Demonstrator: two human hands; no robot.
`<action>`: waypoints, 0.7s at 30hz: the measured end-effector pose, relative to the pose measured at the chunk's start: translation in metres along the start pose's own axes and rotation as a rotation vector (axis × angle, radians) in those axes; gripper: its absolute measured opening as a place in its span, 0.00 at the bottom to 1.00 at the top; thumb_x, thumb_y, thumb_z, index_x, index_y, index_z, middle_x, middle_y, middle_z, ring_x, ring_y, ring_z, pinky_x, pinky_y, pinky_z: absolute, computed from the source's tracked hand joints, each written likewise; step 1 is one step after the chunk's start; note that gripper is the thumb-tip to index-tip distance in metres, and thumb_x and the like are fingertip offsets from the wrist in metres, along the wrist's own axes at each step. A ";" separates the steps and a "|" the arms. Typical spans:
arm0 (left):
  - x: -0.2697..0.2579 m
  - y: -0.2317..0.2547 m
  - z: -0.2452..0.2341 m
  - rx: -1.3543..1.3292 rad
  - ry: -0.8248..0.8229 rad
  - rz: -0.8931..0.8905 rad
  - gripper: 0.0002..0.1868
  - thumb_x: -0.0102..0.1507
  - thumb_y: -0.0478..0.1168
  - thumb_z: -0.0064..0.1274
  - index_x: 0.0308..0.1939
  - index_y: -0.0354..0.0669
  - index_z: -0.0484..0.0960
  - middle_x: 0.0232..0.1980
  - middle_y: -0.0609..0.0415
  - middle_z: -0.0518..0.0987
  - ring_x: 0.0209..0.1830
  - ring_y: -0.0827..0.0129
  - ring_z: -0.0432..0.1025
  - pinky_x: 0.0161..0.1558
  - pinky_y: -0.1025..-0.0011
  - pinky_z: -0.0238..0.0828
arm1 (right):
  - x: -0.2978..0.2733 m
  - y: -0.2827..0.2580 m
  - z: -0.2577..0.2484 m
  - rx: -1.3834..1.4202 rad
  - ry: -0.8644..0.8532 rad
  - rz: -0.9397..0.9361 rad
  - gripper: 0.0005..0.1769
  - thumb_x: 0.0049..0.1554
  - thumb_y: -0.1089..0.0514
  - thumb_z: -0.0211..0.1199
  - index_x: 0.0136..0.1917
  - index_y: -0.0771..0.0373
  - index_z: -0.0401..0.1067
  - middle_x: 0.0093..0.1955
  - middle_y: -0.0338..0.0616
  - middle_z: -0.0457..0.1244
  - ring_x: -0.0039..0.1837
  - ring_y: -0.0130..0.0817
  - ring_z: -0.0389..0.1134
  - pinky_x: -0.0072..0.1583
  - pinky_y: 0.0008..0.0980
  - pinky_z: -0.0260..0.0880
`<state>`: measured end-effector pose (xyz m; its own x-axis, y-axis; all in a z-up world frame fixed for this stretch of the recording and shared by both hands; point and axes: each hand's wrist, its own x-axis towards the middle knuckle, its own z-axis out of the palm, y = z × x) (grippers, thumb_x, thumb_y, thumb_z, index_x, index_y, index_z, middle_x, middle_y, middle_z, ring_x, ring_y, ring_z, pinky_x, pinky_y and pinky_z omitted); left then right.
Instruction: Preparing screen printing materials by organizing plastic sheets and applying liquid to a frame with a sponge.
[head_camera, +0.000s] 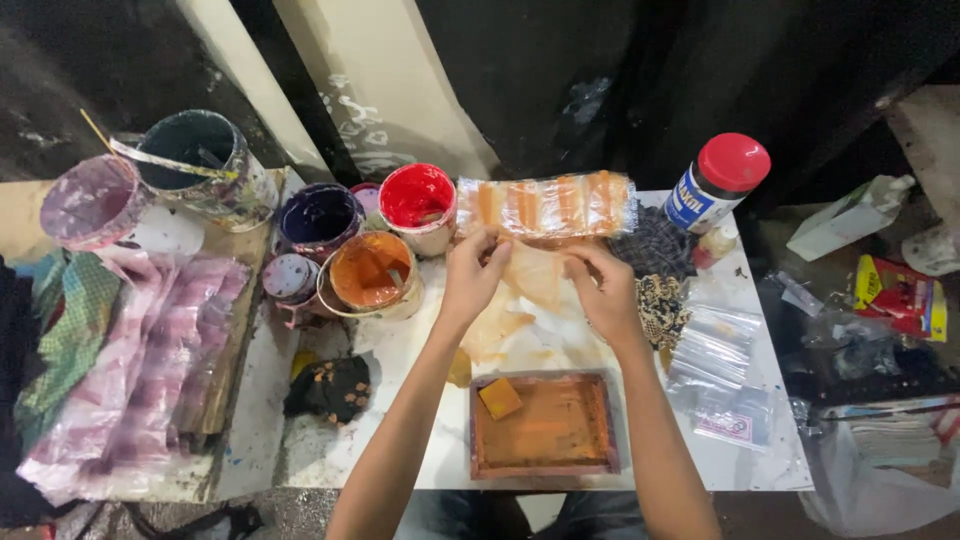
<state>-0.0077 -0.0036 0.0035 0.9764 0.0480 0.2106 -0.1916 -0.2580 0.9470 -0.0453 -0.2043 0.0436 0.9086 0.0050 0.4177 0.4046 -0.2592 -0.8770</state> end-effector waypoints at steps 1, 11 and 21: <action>0.000 -0.001 0.002 -0.003 0.001 -0.008 0.05 0.65 0.41 0.57 0.43 0.45 0.84 0.35 0.53 0.84 0.39 0.70 0.78 0.40 0.67 0.78 | -0.003 0.004 0.000 -0.002 -0.005 0.006 0.07 0.62 0.68 0.59 0.50 0.69 0.78 0.41 0.58 0.69 0.47 0.40 0.71 0.51 0.41 0.72; -0.007 0.019 0.019 -0.211 0.112 -0.101 0.03 0.64 0.40 0.60 0.39 0.46 0.85 0.34 0.58 0.83 0.36 0.76 0.75 0.37 0.75 0.77 | -0.014 0.036 -0.007 -0.100 -0.028 0.012 0.19 0.57 0.76 0.54 0.55 0.67 0.80 0.38 0.51 0.68 0.42 0.40 0.69 0.48 0.41 0.70; -0.021 0.055 -0.003 -0.332 0.380 -0.036 0.09 0.70 0.41 0.51 0.36 0.46 0.82 0.27 0.60 0.77 0.30 0.79 0.68 0.33 0.81 0.68 | -0.023 0.025 -0.012 -0.096 0.095 0.014 0.16 0.57 0.78 0.51 0.52 0.74 0.78 0.42 0.58 0.69 0.45 0.46 0.70 0.51 0.44 0.69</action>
<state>-0.0391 -0.0161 0.0517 0.8893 0.4152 0.1918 -0.2405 0.0679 0.9683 -0.0574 -0.2224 0.0148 0.8984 -0.0895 0.4300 0.3759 -0.3497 -0.8581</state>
